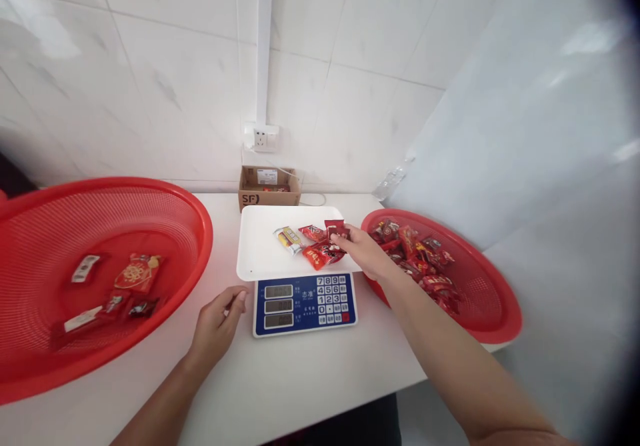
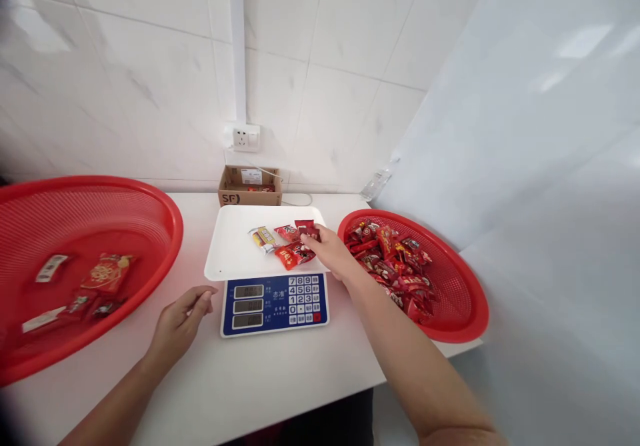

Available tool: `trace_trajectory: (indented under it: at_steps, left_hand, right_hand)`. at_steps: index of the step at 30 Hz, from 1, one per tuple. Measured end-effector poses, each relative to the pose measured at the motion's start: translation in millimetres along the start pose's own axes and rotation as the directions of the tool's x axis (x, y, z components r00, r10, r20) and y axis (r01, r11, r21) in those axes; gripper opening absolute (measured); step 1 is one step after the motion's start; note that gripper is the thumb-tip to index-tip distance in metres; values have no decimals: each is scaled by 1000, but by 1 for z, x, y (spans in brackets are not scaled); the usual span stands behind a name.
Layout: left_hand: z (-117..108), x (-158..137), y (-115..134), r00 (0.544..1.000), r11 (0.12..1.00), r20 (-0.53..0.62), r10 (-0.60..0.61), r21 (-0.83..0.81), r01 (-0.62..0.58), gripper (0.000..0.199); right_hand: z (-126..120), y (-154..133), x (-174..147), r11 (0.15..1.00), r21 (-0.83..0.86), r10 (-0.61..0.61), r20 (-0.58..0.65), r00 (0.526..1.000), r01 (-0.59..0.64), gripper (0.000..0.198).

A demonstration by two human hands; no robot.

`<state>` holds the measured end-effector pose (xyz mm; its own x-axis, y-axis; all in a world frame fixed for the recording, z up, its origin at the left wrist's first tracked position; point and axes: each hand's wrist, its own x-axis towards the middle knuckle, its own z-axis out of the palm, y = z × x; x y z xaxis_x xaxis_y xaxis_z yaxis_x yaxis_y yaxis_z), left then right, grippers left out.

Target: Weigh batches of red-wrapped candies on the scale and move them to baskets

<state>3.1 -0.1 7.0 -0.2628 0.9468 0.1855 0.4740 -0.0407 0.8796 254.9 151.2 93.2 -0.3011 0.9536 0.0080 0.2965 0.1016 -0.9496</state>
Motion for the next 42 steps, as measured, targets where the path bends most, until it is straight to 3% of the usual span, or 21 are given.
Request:
trace_trajectory:
  at_steps: [5,13,19,22,24,26,29,32,34,36,39,42]
  left_hand:
    - [-2,0,5,1000,999,3,-13,50,13,35]
    - [-3,-1,8,999,994,10,-44,97,43,36]
    - [-4,-2,6,999,995,19,-46,85,44,36]
    - [-4,-3,7,998,996,25,-50,69,48,35]
    - [-3,-3,7,998,997,30,-49,64,47,35]
    - [-3,-3,8,998,997,32,-46,67,44,35]
    - [-2,-3,7,999,997,25,-41,65,40,34]
    - [-3,-4,6,999,998,15,-33,50,33,34]
    - [-4,-4,6,999,998,10,-30,46,30,34]
    - [-4,-4,7,1000,998,10,-27,49,27,34]
    - [-4,-3,9,1000,998,11,-21,55,20,34]
    - [-3,-3,9,1000,998,9,-14,57,14,34]
  right_hand:
    - [6,-10,-4,967,-225,-156,-155,976,119,27]
    - [17,-22,-16,949,-205,-263,-100,960,239,32]
    - [12,-17,-15,983,-46,-185,-177,967,180,31]
    - [8,-16,-14,971,214,-56,-236,970,108,28]
    - [6,-19,-14,929,369,49,-207,977,32,26]
    - [4,-22,-15,911,412,105,-181,978,-22,21]
    - [2,-25,-17,954,293,118,-173,978,-63,20]
    - [-1,-24,-22,995,-80,47,-127,991,-58,34]
    - [-5,-22,-25,928,-371,2,-76,997,-30,37]
    - [-10,-18,-26,844,-536,5,-43,999,-27,36]
    - [-16,-14,-26,807,-586,53,-59,997,-77,33]
    - [-16,-11,-24,844,-529,91,-9,996,-82,32]
